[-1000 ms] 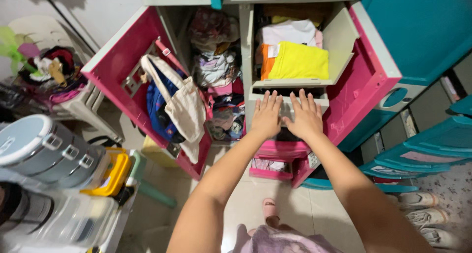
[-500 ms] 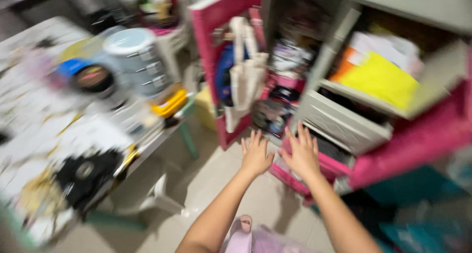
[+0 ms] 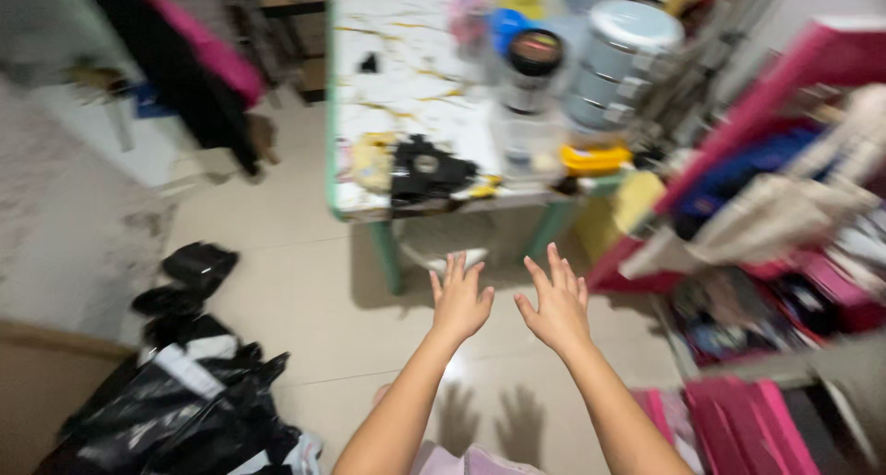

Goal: The person repeatedly opens and closes multiple drawers in teal and pink plastic storage units. They pull each drawer open to reveal folded clothes and then push it closed, repeating this cycle across several drawers in the room.

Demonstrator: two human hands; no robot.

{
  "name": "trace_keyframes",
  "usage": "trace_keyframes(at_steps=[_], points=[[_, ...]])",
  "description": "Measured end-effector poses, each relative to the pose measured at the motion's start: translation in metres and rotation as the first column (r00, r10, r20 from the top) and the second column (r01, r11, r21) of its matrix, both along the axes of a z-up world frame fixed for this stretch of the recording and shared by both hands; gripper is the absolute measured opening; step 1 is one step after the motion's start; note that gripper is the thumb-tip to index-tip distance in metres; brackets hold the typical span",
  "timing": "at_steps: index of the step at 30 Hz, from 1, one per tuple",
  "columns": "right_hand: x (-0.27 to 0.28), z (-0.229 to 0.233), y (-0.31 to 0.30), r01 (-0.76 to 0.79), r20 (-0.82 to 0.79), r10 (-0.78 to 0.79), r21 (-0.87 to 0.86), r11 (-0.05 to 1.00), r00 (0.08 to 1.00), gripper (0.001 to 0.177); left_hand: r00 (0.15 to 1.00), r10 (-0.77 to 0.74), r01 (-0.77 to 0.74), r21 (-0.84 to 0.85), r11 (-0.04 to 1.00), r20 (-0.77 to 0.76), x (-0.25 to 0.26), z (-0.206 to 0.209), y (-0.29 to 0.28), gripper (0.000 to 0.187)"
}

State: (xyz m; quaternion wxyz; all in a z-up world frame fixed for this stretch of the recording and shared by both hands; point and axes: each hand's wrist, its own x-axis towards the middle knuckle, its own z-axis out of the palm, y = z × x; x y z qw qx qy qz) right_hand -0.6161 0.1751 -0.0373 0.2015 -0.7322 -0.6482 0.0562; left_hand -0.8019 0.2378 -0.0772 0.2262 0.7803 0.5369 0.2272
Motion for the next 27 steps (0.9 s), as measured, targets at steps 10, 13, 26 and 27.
trace_keyframes(at_steps=[10,13,26,27], points=[[-0.225,0.020,0.167,-0.281,0.051,0.279,0.024,0.959,0.959,0.072,0.966,0.256,-0.257,-0.052,0.965,-0.024,-0.240,0.007,0.111,0.058],[-0.299,0.027,0.209,-0.360,0.064,0.355,0.122,0.925,0.933,0.068,0.953,0.303,-0.302,0.013,0.953,-0.023,-0.315,0.015,0.145,0.059],[-0.480,0.029,0.406,-0.486,0.081,0.482,0.052,0.872,0.873,0.067,0.940,0.338,-0.340,-0.108,0.934,-0.034,-0.474,0.022,0.305,0.056],[-0.492,0.027,0.427,-0.482,0.082,0.477,0.050,0.875,0.875,0.066,0.940,0.338,-0.341,-0.114,0.933,-0.043,-0.486,0.021,0.325,0.056]])
